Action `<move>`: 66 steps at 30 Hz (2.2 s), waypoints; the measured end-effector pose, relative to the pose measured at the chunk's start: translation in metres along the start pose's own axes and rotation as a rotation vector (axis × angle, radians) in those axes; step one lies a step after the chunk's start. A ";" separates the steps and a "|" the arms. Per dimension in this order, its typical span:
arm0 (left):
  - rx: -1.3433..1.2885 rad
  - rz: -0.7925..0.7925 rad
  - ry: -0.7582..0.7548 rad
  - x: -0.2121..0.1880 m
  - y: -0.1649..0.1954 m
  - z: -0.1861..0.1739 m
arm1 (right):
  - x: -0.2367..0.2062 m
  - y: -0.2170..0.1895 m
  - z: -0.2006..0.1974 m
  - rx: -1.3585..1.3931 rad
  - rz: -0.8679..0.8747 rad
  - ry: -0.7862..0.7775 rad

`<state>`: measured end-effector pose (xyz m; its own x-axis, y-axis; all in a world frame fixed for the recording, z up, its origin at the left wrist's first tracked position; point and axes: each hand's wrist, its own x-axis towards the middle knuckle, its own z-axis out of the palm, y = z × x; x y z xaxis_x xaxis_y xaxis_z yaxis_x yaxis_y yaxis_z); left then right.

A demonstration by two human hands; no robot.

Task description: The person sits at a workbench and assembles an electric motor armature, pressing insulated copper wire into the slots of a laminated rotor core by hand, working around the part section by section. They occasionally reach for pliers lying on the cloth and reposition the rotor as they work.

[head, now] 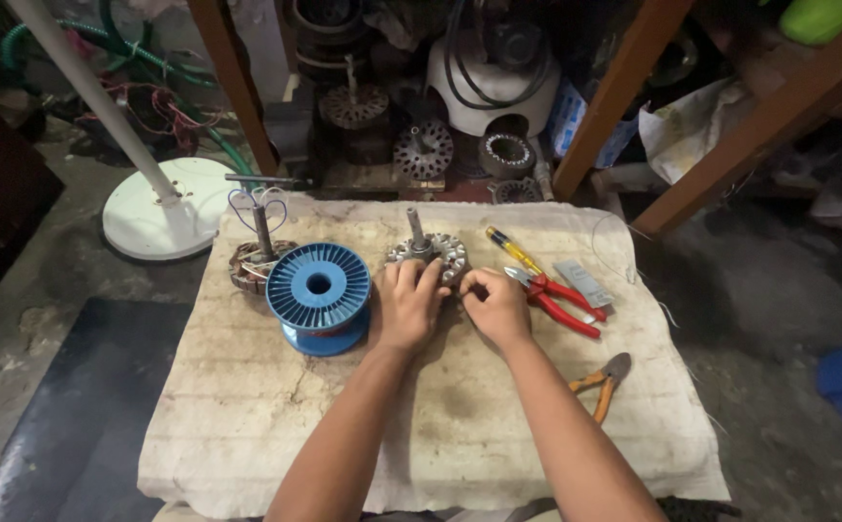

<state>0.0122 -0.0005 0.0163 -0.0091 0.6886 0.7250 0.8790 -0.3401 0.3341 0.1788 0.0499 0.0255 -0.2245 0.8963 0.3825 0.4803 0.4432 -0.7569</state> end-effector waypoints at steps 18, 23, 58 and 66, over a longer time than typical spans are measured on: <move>-0.006 -0.015 0.025 -0.002 -0.003 0.006 | -0.005 0.006 -0.004 0.214 -0.190 -0.022; -0.050 0.017 0.064 -0.002 -0.005 0.010 | 0.002 0.057 0.008 0.616 0.032 -0.079; -0.030 0.047 0.042 -0.001 -0.004 0.005 | 0.010 0.075 0.012 0.814 0.105 0.084; -0.055 0.040 0.038 -0.001 -0.005 0.005 | 0.007 0.064 0.004 0.852 0.147 -0.084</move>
<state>0.0102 0.0040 0.0110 0.0064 0.6491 0.7607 0.8517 -0.4021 0.3360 0.2044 0.0844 -0.0220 -0.2883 0.9284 0.2346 -0.2820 0.1518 -0.9473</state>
